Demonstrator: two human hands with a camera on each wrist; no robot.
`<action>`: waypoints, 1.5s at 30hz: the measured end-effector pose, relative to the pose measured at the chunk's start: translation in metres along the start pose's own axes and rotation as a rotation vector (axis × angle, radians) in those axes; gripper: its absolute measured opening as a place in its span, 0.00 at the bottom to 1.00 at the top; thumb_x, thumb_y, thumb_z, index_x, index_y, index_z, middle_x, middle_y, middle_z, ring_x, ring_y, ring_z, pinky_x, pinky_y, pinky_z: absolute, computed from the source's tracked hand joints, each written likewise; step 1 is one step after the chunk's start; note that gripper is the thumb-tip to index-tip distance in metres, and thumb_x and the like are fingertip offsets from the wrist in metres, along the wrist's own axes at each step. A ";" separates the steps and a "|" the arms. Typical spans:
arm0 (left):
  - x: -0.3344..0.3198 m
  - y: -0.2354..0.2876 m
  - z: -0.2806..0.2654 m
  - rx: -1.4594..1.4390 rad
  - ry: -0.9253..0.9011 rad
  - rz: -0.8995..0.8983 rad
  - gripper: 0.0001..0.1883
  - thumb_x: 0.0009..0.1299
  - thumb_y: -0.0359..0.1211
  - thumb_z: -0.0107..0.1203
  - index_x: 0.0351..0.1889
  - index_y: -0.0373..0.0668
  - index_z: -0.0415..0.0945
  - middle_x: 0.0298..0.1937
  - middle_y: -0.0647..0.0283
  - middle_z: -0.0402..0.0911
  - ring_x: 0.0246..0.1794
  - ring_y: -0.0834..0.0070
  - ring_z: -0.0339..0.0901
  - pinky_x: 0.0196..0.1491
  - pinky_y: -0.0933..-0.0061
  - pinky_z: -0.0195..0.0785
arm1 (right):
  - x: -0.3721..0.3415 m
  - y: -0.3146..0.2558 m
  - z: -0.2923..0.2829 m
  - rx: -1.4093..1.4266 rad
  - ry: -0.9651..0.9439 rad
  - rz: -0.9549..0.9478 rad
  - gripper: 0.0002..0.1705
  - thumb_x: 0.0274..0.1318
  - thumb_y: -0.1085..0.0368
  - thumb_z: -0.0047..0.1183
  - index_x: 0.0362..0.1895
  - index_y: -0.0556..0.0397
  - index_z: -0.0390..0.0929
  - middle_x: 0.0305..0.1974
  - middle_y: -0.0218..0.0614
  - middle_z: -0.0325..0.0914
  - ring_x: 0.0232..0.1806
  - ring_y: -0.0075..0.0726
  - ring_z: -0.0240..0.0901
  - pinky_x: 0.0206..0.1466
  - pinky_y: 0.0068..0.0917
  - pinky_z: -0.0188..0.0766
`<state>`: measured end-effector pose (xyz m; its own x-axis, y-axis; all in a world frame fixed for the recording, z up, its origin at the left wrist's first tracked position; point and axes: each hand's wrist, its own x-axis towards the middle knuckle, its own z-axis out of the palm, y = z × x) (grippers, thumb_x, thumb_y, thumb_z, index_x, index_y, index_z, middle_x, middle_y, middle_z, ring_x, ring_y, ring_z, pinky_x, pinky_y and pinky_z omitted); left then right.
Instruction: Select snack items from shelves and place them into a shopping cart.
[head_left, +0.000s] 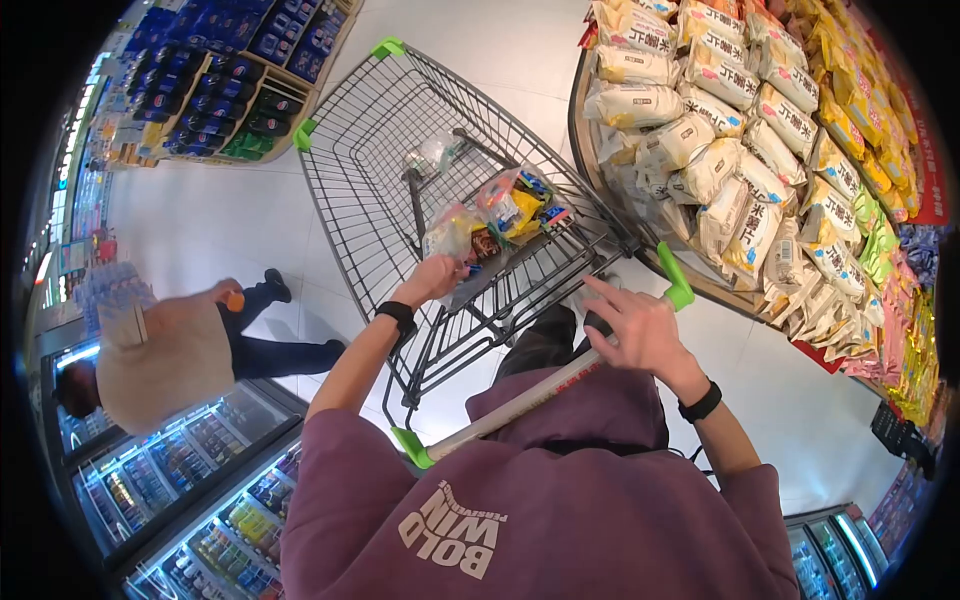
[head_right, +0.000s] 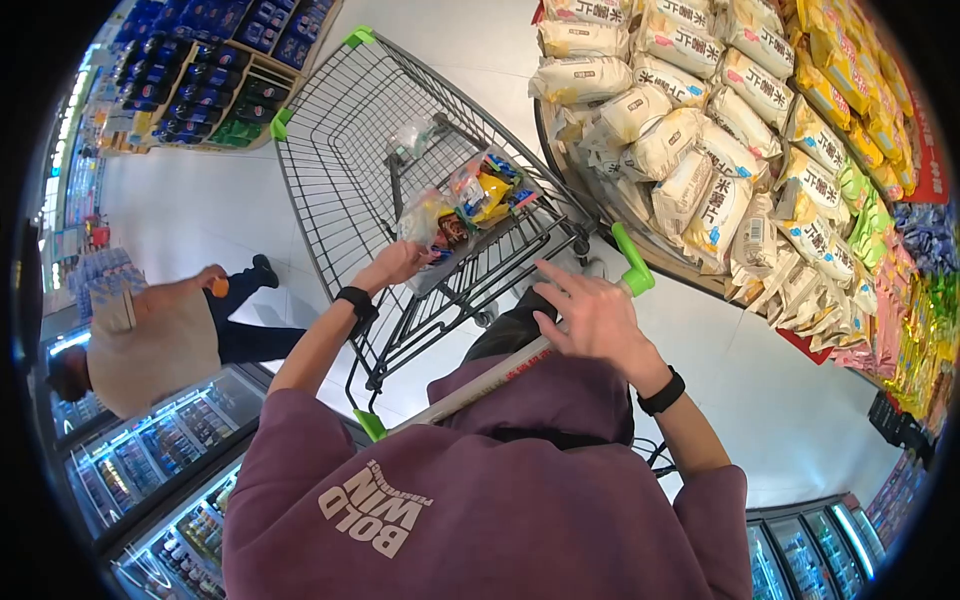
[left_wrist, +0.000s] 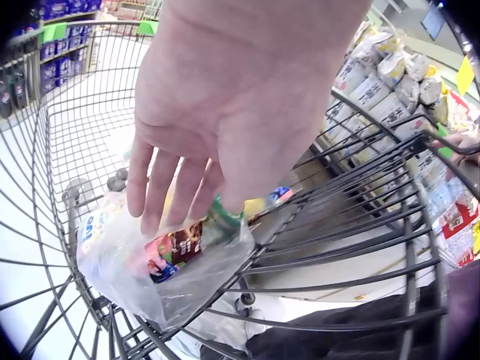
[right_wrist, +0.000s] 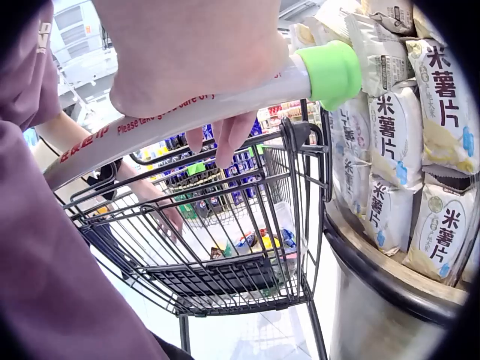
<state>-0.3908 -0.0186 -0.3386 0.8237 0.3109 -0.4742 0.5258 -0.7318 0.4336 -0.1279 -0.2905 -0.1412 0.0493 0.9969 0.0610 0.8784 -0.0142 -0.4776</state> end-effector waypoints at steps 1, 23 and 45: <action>-0.009 0.012 -0.012 -0.020 0.028 -0.010 0.24 0.74 0.50 0.49 0.31 0.37 0.79 0.29 0.46 0.81 0.33 0.46 0.80 0.37 0.50 0.73 | 0.000 -0.001 -0.001 -0.007 -0.006 -0.001 0.16 0.46 0.57 0.62 0.40 0.47 0.79 0.59 0.31 0.76 0.29 0.40 0.79 0.29 0.34 0.73; -0.178 0.191 -0.001 -0.090 0.267 -0.434 0.52 0.64 0.67 0.52 0.68 0.27 0.57 0.62 0.39 0.69 0.66 0.47 0.65 0.67 0.52 0.56 | 0.010 0.021 0.013 0.113 -0.365 -0.172 0.36 0.62 0.41 0.48 0.60 0.59 0.67 0.58 0.55 0.71 0.44 0.62 0.79 0.49 0.49 0.76; -0.179 0.260 0.055 -0.183 0.796 -0.709 0.30 0.70 0.54 0.54 0.58 0.38 0.75 0.55 0.46 0.78 0.57 0.53 0.75 0.61 0.57 0.65 | -0.037 0.030 0.018 0.142 -0.228 -0.250 0.38 0.57 0.43 0.52 0.56 0.65 0.69 0.43 0.58 0.80 0.45 0.55 0.81 0.48 0.44 0.77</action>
<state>-0.4132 -0.2980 -0.1826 0.1862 0.9808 -0.0570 0.9062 -0.1490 0.3958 -0.1115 -0.3260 -0.1733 -0.2798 0.9601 0.0018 0.7746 0.2268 -0.5904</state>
